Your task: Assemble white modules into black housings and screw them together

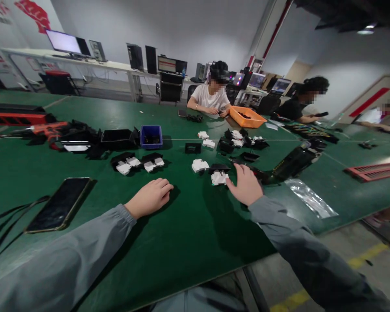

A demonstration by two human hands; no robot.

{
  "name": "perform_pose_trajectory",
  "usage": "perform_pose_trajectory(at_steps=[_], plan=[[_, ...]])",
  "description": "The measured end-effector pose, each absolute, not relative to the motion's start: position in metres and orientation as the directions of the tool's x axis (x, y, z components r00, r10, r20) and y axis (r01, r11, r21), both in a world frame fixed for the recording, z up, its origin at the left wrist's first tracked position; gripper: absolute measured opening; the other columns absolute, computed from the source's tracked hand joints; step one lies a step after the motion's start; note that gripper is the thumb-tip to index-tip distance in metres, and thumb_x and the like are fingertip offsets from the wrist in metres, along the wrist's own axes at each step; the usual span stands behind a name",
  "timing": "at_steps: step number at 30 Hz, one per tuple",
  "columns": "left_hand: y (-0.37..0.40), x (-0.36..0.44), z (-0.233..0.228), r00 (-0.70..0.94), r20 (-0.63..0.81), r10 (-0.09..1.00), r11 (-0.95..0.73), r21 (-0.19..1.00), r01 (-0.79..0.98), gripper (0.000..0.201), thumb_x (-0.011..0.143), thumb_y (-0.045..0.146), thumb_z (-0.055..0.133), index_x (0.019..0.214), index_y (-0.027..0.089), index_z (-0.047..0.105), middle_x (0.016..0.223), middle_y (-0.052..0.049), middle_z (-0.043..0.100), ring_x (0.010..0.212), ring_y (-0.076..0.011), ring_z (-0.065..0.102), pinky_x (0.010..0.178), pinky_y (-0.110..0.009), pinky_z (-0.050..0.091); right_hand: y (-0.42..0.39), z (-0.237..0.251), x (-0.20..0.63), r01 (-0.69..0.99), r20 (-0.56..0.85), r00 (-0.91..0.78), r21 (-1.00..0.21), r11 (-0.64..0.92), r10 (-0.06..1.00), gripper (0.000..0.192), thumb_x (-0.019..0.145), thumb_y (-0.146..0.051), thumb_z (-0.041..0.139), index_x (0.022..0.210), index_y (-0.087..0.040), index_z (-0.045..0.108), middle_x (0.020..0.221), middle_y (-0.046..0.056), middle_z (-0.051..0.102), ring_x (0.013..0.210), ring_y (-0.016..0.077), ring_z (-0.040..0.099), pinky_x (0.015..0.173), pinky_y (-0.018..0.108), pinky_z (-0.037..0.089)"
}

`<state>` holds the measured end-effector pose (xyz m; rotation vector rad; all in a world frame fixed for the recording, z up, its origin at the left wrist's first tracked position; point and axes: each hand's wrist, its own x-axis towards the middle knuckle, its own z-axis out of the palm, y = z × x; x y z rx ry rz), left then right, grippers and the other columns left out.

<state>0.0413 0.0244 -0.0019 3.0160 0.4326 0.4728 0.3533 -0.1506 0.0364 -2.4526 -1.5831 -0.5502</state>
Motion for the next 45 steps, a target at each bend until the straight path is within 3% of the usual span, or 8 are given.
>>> perform_pose_trajectory(at_steps=[5,9,14,18,24,30,37,45], plan=[[0.024,0.042,-0.001,0.916,0.273,0.294,-0.956,0.107,0.275,0.022,0.094,0.018,0.045,0.110,0.017,0.060,0.104,-0.009,0.063,0.096,-0.0221,0.059,0.085,-0.038,0.050,-0.130,0.003,0.303,0.923,0.365,0.384,-0.127,-0.364,0.848,0.079,0.094,-0.055,0.044,0.151,-0.005,0.024,0.149,0.033,0.030,0.114,0.0416,0.058,0.091,0.055,0.047],[0.024,0.043,-0.001,0.918,0.270,0.290,-0.956,0.116,0.268,0.021,0.093,0.017,0.047,0.110,0.018,0.060,0.104,-0.010,0.063,0.097,-0.0232,0.060,0.086,-0.040,0.051,-0.145,-0.002,0.267,0.950,0.337,0.303,-0.185,-0.253,0.891,0.077,0.093,-0.054,0.047,0.153,-0.011,0.024,0.155,0.031,0.021,0.116,0.0426,0.056,0.091,0.057,0.047],[0.022,0.044,0.000,0.892,0.289,0.349,-0.935,0.171,0.310,0.032,0.095,0.021,0.045,0.126,0.017,0.051,0.115,-0.012,0.061,0.103,-0.0253,0.061,0.090,-0.042,0.053,-0.152,0.005,0.229,0.974,0.286,0.139,-0.210,-0.080,0.948,0.063,0.091,-0.047,0.054,0.144,-0.015,0.041,0.149,0.023,0.037,0.126,0.0399,0.047,0.100,0.057,0.042],[0.018,0.041,0.001,0.829,0.381,0.409,-0.909,0.250,0.333,0.042,0.096,0.025,0.044,0.137,0.016,0.040,0.128,-0.015,0.052,0.115,-0.0276,0.056,0.098,-0.043,0.051,-0.139,0.009,0.209,0.970,0.263,0.024,-0.238,0.041,0.965,0.065,0.090,-0.043,0.056,0.143,-0.009,0.040,0.148,0.023,0.039,0.128,0.0385,0.043,0.105,0.056,0.039],[0.018,0.036,0.002,0.779,0.502,0.375,-0.926,0.232,0.296,0.050,0.095,0.023,0.046,0.143,0.018,0.036,0.135,-0.017,0.045,0.126,-0.0305,0.046,0.108,-0.049,0.042,-0.122,0.010,0.202,0.911,0.258,-0.204,-0.304,0.280,0.944,0.048,0.088,-0.036,0.060,0.128,-0.011,0.052,0.132,0.018,0.053,0.121,0.0328,0.047,0.103,0.051,0.044],[0.021,0.036,0.004,0.870,0.409,0.275,-0.958,0.194,0.212,0.054,0.096,0.023,0.042,0.149,0.024,0.033,0.150,-0.014,0.036,0.135,-0.0319,0.038,0.112,-0.052,0.035,-0.120,0.012,0.229,0.781,0.294,-0.423,-0.361,0.509,0.857,0.034,0.085,-0.034,0.062,0.112,-0.014,0.058,0.121,0.016,0.056,0.123,0.0305,0.047,0.103,0.047,0.044],[0.023,0.041,0.004,0.901,0.332,0.278,-0.953,0.213,0.215,0.053,0.097,0.023,0.041,0.149,0.024,0.032,0.155,-0.012,0.035,0.139,-0.0317,0.035,0.114,-0.053,0.034,-0.119,0.015,0.272,0.713,0.250,-0.427,-0.498,0.493,0.869,0.028,0.079,-0.027,0.069,0.102,-0.017,0.057,0.108,0.010,0.057,0.093,0.0214,0.055,0.083,0.038,0.052],[0.022,0.045,0.005,0.833,0.387,0.396,-0.907,0.309,0.288,0.016,0.090,0.023,0.054,0.106,0.019,0.054,0.122,-0.013,0.055,0.117,-0.0271,0.052,0.100,-0.047,0.047,-0.116,0.006,0.295,0.799,0.243,-0.159,-0.538,0.270,0.957,0.031,0.082,-0.003,0.044,0.106,-0.018,0.057,0.127,0.013,0.053,0.116,0.0251,0.053,0.099,0.047,0.048]])
